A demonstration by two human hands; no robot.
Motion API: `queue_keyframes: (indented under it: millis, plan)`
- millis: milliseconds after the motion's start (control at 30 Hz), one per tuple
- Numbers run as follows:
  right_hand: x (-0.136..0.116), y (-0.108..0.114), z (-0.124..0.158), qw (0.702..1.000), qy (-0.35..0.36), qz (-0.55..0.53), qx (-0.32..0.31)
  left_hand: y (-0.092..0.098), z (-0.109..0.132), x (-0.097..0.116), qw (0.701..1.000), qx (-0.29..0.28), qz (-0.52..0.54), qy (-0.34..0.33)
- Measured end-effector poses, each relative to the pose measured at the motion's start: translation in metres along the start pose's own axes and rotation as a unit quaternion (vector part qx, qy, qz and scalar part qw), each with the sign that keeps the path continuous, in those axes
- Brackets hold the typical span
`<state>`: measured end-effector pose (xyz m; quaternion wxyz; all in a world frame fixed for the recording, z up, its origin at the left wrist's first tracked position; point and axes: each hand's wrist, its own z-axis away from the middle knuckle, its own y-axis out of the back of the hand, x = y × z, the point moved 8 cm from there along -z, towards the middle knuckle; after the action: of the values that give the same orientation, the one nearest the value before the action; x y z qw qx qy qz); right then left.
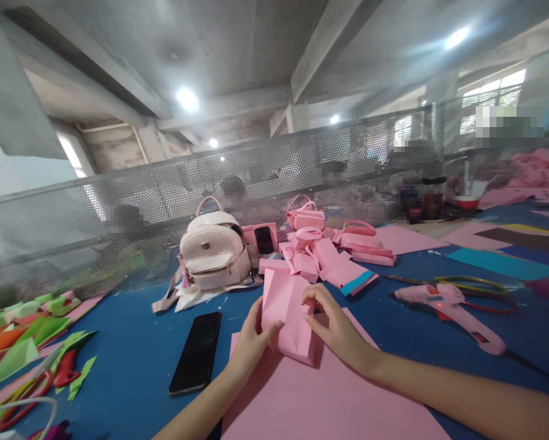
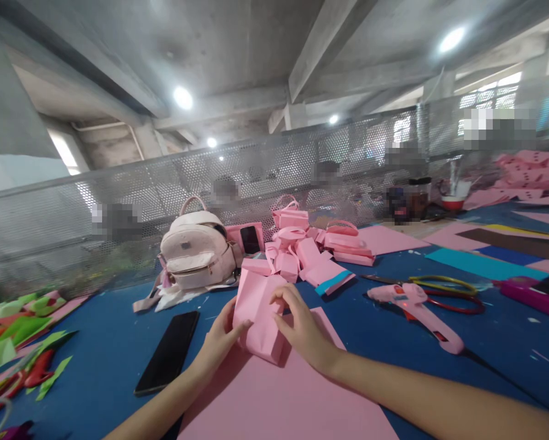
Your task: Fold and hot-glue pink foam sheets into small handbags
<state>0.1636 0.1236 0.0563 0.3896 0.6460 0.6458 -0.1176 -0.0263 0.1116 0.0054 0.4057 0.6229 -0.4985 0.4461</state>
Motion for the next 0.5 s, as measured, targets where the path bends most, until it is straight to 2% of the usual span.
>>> queue_keyframes:
  millis: [133,200,267,367,500]
  plan:
    - [-0.010,0.000,0.002,0.999,0.021,0.031,-0.003,-0.007,0.004,0.010,0.999,-0.021,0.037,0.012]
    - [-0.010,0.003,0.002,0.999,0.025,0.043,0.017,-0.011,0.007,0.019,0.997,-0.038,0.068,0.009]
    - [-0.007,0.008,0.001,0.998,0.017,0.042,0.044,-0.009,0.008,0.026,0.996,-0.026,0.082,0.011]
    - [0.010,0.007,0.000,0.997,-0.065,0.002,0.041,0.002,0.007,0.027,0.996,0.031,0.083,0.029]
    - [0.030,-0.011,0.006,0.981,-0.178,-0.059,-0.048,0.018,0.004,0.020,0.991,0.097,0.085,0.040]
